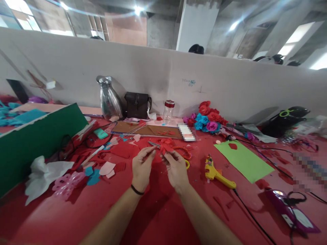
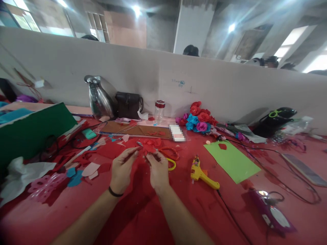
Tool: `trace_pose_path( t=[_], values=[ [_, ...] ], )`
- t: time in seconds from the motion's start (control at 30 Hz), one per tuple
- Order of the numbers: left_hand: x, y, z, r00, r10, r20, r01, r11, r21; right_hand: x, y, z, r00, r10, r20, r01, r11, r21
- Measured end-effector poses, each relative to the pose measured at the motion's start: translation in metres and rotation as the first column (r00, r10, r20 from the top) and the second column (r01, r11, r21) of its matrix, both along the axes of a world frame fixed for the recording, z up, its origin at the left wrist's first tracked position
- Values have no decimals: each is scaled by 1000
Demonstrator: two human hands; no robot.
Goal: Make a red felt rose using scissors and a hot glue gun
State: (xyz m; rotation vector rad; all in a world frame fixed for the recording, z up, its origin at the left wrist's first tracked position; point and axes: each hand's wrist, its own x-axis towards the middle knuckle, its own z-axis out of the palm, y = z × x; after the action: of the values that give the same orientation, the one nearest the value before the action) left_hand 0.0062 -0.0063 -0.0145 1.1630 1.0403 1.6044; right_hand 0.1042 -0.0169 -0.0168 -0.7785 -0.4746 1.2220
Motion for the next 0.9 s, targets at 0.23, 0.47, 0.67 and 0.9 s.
trace_pose_path(
  t=[0.23,0.47,0.67,0.9],
  values=[
    [-4,-2,1,898,178,-402,-99,973,209,3,2,-3,1000,-5,30,7,999,-48],
    [-1,-1,-1,923,103,-371,-76,993,88,1,-1,-2,981,-43,189,48,999,-18],
    [0,-2,5,961,66,-270,-65,998,15,0,-1,-3,971,-34,236,35,999,2],
    [-1,2,1,1000,-18,-19,16,995,-100,-1,-2,-2,964,3,265,-28,996,90]
  ],
)
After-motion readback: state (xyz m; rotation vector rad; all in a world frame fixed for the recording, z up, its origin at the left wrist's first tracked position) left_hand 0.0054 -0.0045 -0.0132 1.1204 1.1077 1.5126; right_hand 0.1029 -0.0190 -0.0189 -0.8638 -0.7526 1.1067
